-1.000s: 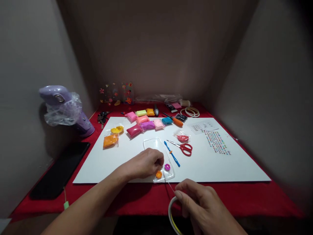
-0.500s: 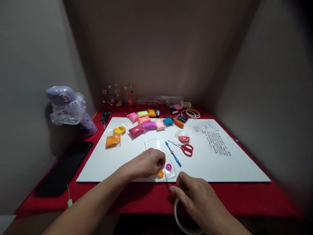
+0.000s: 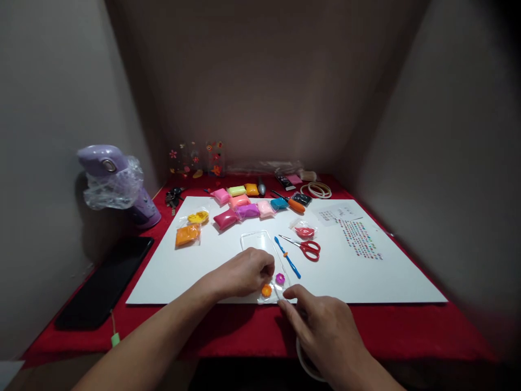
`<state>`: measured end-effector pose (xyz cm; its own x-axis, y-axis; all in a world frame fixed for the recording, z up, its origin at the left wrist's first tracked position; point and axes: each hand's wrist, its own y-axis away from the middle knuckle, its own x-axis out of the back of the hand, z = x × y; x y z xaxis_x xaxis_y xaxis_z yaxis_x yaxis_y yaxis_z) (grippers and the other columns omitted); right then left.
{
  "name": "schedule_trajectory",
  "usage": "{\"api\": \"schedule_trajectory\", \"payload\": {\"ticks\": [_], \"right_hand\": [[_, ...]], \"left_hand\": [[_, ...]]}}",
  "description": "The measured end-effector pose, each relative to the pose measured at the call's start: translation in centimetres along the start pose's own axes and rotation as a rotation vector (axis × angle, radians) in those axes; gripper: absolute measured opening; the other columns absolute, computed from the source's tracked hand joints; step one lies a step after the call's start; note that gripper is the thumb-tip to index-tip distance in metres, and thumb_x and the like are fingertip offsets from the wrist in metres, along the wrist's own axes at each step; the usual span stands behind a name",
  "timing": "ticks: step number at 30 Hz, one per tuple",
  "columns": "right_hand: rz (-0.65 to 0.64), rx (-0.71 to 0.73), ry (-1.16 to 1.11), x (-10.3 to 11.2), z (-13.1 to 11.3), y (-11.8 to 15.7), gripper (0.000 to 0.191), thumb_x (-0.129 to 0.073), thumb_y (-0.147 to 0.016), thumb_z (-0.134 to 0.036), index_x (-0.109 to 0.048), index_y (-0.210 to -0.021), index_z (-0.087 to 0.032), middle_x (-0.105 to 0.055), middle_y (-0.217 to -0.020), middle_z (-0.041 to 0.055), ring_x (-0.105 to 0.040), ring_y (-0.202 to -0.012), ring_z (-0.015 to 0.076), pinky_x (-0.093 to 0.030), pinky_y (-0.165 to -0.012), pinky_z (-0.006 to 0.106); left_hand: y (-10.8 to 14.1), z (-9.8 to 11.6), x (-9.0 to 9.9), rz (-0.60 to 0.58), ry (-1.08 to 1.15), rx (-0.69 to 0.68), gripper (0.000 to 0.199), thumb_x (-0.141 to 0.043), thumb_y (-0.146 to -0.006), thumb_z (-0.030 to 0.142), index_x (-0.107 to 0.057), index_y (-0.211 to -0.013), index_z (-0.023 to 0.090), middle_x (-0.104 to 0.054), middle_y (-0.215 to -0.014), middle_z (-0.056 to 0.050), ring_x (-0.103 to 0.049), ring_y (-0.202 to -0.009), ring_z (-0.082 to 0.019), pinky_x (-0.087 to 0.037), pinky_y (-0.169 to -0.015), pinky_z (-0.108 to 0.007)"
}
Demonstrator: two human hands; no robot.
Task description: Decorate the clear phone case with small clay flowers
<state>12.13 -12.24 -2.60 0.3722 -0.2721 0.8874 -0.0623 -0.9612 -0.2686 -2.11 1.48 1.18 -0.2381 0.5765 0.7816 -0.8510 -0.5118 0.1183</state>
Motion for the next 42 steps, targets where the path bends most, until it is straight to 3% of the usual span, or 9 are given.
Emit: {"api": "schedule_trajectory", "payload": {"ticks": [6,15,21,29,36,42], "right_hand": [[0.068,0.015,0.059,0.0,-0.2,-0.1,0.021,-0.046,-0.090,-0.028,-0.065,-0.081,-0.026,-0.068,-0.056,-0.0010,-0.065,-0.048,0.0198,-0.029,-0.047,0.025],[0.115,0.041,-0.012,0.1,-0.4,-0.1,0.025,-0.044,-0.091,-0.026,-0.067,-0.082,-0.021,-0.069,-0.056,0.0013,-0.065,-0.047,0.0160,-0.030,-0.047,0.024],[0.089,0.023,-0.011,0.0,-0.3,0.1,0.021,-0.049,-0.090,-0.032,-0.067,-0.085,-0.023,-0.069,-0.056,0.0009,-0.065,-0.048,0.0174,-0.031,-0.049,0.024],[0.038,-0.039,-0.098,0.4,-0.5,-0.1,0.021,-0.053,-0.088,-0.034,-0.068,-0.077,-0.024,-0.067,-0.053,-0.0002,-0.063,-0.048,0.0157,-0.031,-0.049,0.023],[0.057,0.017,0.011,0.2,0.1,-0.1,0.021,-0.049,-0.088,-0.026,-0.069,-0.083,-0.025,-0.072,-0.062,0.0009,-0.067,-0.054,0.0182,-0.031,-0.051,0.025],[0.156,0.119,0.071,-0.3,0.1,-0.2,0.026,-0.043,-0.089,-0.019,-0.068,-0.081,-0.022,-0.066,-0.053,-0.0003,-0.061,-0.045,0.0144,-0.027,-0.049,0.026]], "left_hand": [[0.1,-0.1,0.1,-0.017,0.006,0.017,0.016,-0.052,-0.069,0.008,-0.066,-0.074,0.013,-0.065,-0.073,-0.002,-0.055,-0.065,-0.011,-0.038,-0.056,-0.019],[-0.1,-1.1,1.1,-0.113,0.118,0.009,0.021,-0.059,-0.071,0.007,-0.075,-0.081,0.014,-0.069,-0.085,-0.003,-0.061,-0.076,-0.013,-0.045,-0.069,-0.019],[-0.2,-1.0,1.5,-0.123,0.168,0.083,0.023,-0.060,-0.069,0.005,-0.075,-0.084,0.013,-0.070,-0.085,-0.004,-0.062,-0.078,-0.015,-0.046,-0.070,-0.020],[-0.4,-1.4,1.1,-0.124,0.169,0.013,0.027,-0.061,-0.070,0.003,-0.077,-0.086,0.017,-0.068,-0.081,-0.002,-0.060,-0.073,-0.011,-0.043,-0.065,-0.017],[-0.4,-1.6,1.0,-0.108,0.158,-0.008,0.027,-0.061,-0.070,0.003,-0.077,-0.086,0.018,-0.068,-0.080,-0.002,-0.060,-0.073,-0.011,-0.044,-0.065,-0.017],[-0.3,-1.3,1.1,-0.118,0.125,-0.026,0.027,-0.060,-0.072,0.006,-0.077,-0.087,0.021,-0.068,-0.081,-0.001,-0.060,-0.072,-0.011,-0.043,-0.065,-0.017]]}}
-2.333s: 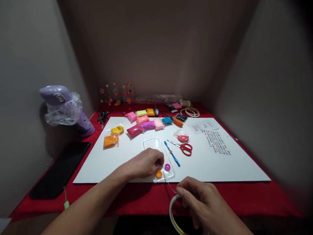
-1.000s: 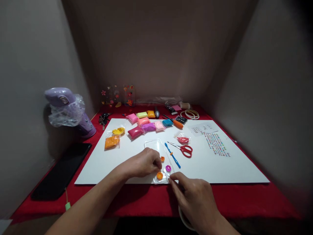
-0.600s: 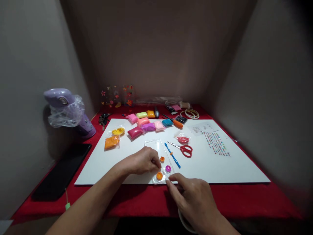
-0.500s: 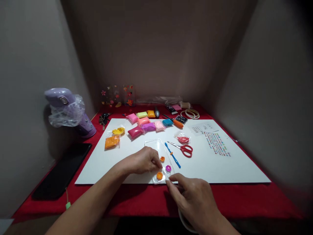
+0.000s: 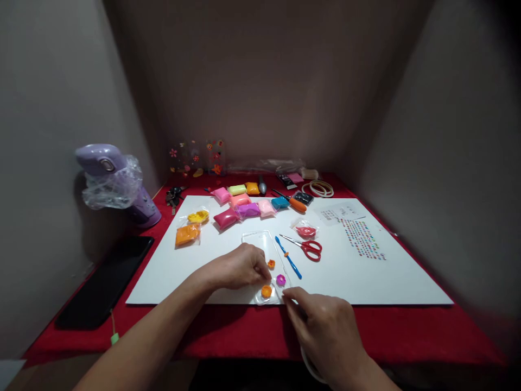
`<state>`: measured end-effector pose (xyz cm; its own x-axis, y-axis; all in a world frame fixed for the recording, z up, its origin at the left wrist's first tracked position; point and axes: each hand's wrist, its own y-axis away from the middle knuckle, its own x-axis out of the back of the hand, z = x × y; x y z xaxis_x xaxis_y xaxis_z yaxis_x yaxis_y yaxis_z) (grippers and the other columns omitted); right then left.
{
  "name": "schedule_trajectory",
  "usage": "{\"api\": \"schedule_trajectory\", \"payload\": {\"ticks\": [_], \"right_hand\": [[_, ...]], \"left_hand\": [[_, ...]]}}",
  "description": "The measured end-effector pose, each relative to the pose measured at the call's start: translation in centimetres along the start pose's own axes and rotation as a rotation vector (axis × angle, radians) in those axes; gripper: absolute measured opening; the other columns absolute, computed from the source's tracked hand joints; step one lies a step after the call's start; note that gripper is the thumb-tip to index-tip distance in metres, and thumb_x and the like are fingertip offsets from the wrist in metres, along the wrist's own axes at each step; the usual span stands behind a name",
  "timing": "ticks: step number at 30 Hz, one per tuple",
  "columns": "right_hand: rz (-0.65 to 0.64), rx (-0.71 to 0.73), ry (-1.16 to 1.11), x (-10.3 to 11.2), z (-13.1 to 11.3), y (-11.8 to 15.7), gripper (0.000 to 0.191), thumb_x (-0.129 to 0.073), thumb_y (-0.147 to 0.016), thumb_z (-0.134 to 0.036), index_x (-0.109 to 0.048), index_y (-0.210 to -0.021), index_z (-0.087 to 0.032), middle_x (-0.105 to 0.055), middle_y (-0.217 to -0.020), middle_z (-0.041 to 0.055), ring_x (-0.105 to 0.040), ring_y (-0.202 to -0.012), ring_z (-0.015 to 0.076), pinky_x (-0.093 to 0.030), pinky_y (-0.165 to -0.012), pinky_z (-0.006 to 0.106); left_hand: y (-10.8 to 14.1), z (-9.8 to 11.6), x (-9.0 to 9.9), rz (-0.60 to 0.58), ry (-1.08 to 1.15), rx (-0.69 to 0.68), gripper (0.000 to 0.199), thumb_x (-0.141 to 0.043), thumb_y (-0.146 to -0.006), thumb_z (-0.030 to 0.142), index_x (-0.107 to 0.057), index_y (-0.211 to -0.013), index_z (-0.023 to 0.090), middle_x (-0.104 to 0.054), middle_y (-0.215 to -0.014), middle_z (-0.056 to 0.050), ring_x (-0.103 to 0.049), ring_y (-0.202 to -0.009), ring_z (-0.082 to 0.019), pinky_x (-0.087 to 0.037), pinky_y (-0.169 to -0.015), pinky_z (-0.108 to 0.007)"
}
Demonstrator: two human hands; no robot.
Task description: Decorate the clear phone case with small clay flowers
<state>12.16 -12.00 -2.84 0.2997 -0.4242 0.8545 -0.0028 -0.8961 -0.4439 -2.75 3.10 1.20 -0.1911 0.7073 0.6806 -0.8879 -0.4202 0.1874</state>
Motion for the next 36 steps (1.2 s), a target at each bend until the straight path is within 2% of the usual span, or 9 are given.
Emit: {"api": "schedule_trajectory", "payload": {"ticks": [8,16,21,36], "right_hand": [[0.080,0.059,0.015,0.9,-0.3,0.1,0.026,-0.043,-0.089,-0.018,-0.066,-0.078,-0.020,-0.061,-0.050,-0.0011,-0.057,-0.044,0.0126,-0.026,-0.049,0.026],[0.209,0.148,0.221,0.3,0.0,0.6,0.025,-0.046,-0.090,-0.016,-0.069,-0.081,-0.019,-0.052,-0.045,-0.0011,-0.048,-0.040,0.0145,-0.022,-0.051,0.031],[0.218,0.192,0.271,0.0,-0.1,0.9,0.023,-0.048,-0.087,-0.011,-0.070,-0.085,-0.017,-0.052,-0.046,-0.0008,-0.046,-0.042,0.0152,-0.020,-0.054,0.032],[0.177,0.156,0.265,-0.6,0.1,1.2,0.024,-0.046,-0.089,-0.012,-0.069,-0.083,-0.019,-0.051,-0.046,-0.0004,-0.043,-0.044,0.0137,-0.017,-0.055,0.032]], "left_hand": [[0.0,0.2,0.0,-0.004,-0.021,0.028,0.025,-0.062,-0.072,0.007,-0.077,-0.087,0.019,-0.069,-0.083,-0.002,-0.060,-0.075,-0.012,-0.043,-0.066,-0.018],[-0.1,-0.3,0.0,-0.009,-0.008,0.017,0.023,-0.063,-0.073,0.009,-0.077,-0.088,0.020,-0.069,-0.083,-0.002,-0.060,-0.075,-0.012,-0.044,-0.067,-0.018],[-0.1,-0.5,0.0,-0.010,-0.003,0.000,0.023,-0.062,-0.073,0.010,-0.077,-0.090,0.016,-0.068,-0.084,-0.004,-0.060,-0.076,-0.013,-0.044,-0.068,-0.018],[0.0,0.0,0.0,-0.019,-0.001,0.028,0.022,-0.062,-0.075,0.010,-0.077,-0.089,0.017,-0.068,-0.086,-0.004,-0.061,-0.078,-0.013,-0.045,-0.069,-0.019]]}}
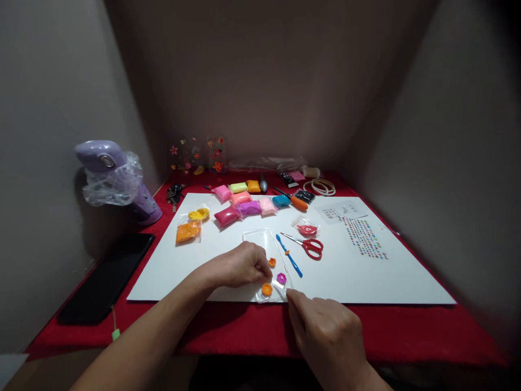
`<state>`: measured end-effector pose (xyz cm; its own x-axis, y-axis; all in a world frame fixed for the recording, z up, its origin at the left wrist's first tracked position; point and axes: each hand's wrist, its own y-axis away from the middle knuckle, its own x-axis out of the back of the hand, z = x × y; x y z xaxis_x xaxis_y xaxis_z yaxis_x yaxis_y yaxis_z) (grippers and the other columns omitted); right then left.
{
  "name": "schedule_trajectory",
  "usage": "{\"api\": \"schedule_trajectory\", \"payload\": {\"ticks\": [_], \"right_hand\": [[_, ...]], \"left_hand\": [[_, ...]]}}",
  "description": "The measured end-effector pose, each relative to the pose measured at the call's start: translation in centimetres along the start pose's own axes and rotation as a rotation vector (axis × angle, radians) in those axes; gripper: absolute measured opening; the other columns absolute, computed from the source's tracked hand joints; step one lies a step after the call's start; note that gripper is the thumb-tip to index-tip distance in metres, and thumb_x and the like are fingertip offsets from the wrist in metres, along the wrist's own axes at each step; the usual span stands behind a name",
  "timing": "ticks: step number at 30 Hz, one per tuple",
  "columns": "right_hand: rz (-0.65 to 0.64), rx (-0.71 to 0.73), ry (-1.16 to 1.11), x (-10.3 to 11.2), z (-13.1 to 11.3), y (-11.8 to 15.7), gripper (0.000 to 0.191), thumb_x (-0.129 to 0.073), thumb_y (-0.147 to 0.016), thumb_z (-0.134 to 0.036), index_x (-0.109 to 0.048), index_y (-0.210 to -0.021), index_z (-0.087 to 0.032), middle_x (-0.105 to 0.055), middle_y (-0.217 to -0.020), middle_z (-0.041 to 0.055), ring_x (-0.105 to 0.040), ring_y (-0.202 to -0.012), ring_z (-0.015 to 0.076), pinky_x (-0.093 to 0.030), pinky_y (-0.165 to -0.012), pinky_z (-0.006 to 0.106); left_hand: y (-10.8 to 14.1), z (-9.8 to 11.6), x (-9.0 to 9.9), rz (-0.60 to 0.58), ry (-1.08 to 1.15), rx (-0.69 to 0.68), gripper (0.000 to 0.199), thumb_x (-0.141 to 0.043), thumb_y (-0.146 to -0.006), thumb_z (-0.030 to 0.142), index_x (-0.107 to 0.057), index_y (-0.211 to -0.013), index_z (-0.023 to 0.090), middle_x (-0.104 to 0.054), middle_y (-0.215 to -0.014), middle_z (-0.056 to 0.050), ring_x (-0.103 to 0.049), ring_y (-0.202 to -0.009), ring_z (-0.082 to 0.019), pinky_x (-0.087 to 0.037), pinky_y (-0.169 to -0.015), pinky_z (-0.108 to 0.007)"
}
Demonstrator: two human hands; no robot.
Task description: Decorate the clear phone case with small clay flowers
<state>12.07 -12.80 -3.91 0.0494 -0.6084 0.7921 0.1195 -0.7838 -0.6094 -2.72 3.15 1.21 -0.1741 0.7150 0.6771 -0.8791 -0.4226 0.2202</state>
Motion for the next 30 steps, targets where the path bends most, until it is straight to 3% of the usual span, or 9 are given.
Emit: {"api": "schedule_trajectory", "payload": {"ticks": [6,19,30], "right_hand": [[0.079,-0.019,-0.038,-0.41,0.09,0.01,0.026,-0.045,-0.090,-0.014,-0.068,-0.078,-0.019,-0.049,-0.045,-0.0009,-0.039,-0.043,0.0135,-0.016,-0.055,0.033],[0.125,-0.024,-0.027,0.43,0.24,-0.70,0.023,-0.048,-0.091,-0.016,-0.069,-0.081,-0.019,-0.047,-0.044,-0.0023,-0.039,-0.042,0.0145,-0.017,-0.054,0.032],[0.069,-0.028,-0.020,-0.13,-0.12,-0.23,0.026,-0.046,-0.089,-0.013,-0.067,-0.075,-0.020,-0.048,-0.044,-0.0014,-0.039,-0.042,0.0153,-0.015,-0.055,0.033]], "left_hand": [[0.00,-0.04,-0.13,0.000,-0.004,0.004,0.021,-0.062,-0.074,0.009,-0.077,-0.088,0.016,-0.068,-0.086,-0.004,-0.061,-0.078,-0.013,-0.044,-0.069,-0.019],[-0.10,-0.32,-0.17,0.021,-0.019,-0.051,0.021,-0.061,-0.074,0.008,-0.077,-0.086,0.015,-0.069,-0.084,-0.003,-0.062,-0.076,-0.012,-0.044,-0.067,-0.017],[-0.11,-0.34,-0.34,0.024,-0.011,-0.056,0.021,-0.061,-0.073,0.009,-0.077,-0.086,0.014,-0.069,-0.083,-0.004,-0.062,-0.075,-0.013,-0.044,-0.065,-0.018]]}}
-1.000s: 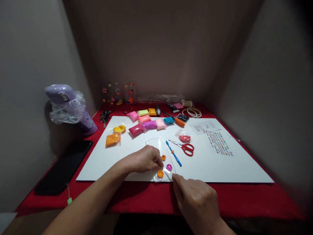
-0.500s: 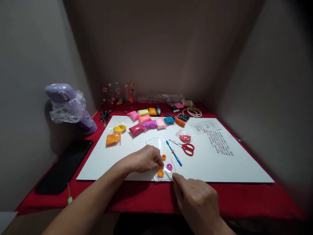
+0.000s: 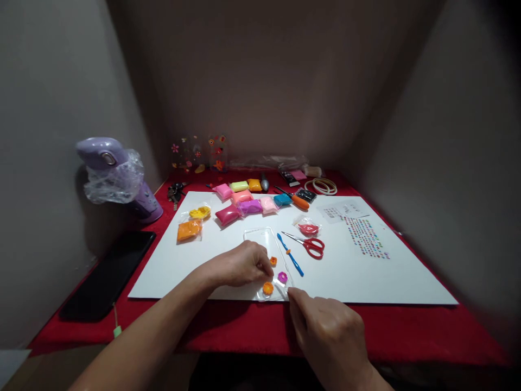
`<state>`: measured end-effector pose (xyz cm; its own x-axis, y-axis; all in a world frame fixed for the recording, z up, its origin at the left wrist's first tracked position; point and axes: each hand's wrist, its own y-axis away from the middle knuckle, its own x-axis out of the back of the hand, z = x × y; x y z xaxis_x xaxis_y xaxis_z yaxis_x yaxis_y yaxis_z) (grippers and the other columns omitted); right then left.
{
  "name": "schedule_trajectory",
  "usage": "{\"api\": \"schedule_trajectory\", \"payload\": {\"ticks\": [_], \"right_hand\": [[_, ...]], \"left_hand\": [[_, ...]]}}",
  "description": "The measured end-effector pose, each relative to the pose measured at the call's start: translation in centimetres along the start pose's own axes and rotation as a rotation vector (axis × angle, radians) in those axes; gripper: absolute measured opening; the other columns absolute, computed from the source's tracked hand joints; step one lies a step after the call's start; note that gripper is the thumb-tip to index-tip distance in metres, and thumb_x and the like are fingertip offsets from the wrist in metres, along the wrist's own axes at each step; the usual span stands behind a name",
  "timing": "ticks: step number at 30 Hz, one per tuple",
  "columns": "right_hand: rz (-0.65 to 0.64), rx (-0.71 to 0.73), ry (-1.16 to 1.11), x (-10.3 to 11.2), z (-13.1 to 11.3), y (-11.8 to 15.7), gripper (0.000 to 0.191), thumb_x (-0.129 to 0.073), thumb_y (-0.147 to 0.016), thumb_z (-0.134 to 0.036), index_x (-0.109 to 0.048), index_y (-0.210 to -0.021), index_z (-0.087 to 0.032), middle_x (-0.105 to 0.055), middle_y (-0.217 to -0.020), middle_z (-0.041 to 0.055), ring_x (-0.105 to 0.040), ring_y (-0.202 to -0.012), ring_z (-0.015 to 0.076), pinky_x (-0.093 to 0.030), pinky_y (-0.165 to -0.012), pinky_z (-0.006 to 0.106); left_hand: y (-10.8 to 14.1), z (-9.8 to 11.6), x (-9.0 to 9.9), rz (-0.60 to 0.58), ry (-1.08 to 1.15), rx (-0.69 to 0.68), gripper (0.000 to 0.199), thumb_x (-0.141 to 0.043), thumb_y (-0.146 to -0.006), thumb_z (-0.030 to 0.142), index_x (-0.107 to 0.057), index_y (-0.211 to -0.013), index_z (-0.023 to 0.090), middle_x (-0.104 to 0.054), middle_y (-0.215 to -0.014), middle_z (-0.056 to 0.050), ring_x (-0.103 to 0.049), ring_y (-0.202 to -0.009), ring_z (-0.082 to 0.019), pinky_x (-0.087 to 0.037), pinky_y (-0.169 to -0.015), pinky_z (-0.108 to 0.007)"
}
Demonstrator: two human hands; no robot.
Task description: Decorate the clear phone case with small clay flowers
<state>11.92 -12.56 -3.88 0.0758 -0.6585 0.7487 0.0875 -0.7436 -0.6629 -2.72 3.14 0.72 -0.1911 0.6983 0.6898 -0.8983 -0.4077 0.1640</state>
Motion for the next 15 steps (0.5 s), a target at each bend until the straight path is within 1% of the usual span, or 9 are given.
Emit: {"api": "schedule_trajectory", "payload": {"ticks": [11,15], "right_hand": [[-0.018,0.001,0.000,0.13,-0.28,0.03,0.031,-0.042,-0.089,-0.013,-0.064,-0.069,-0.021,-0.048,-0.042,-0.0008,-0.037,-0.041,0.0151,-0.012,-0.055,0.033],[-0.014,0.002,-0.011,0.18,-0.47,0.02,0.032,-0.041,-0.089,-0.011,-0.065,-0.070,-0.020,-0.050,-0.043,-0.0007,-0.038,-0.041,0.0144,-0.013,-0.055,0.033]], "left_hand": [[0.13,0.07,0.04,-0.008,0.005,0.009,0.020,-0.061,-0.074,0.011,-0.077,-0.085,0.013,-0.068,-0.083,-0.004,-0.062,-0.075,-0.013,-0.043,-0.065,-0.018],[0.08,0.14,0.07,-0.005,0.001,0.013,0.019,-0.062,-0.074,0.011,-0.077,-0.085,0.014,-0.068,-0.083,-0.004,-0.062,-0.075,-0.012,-0.043,-0.066,-0.018]]}}
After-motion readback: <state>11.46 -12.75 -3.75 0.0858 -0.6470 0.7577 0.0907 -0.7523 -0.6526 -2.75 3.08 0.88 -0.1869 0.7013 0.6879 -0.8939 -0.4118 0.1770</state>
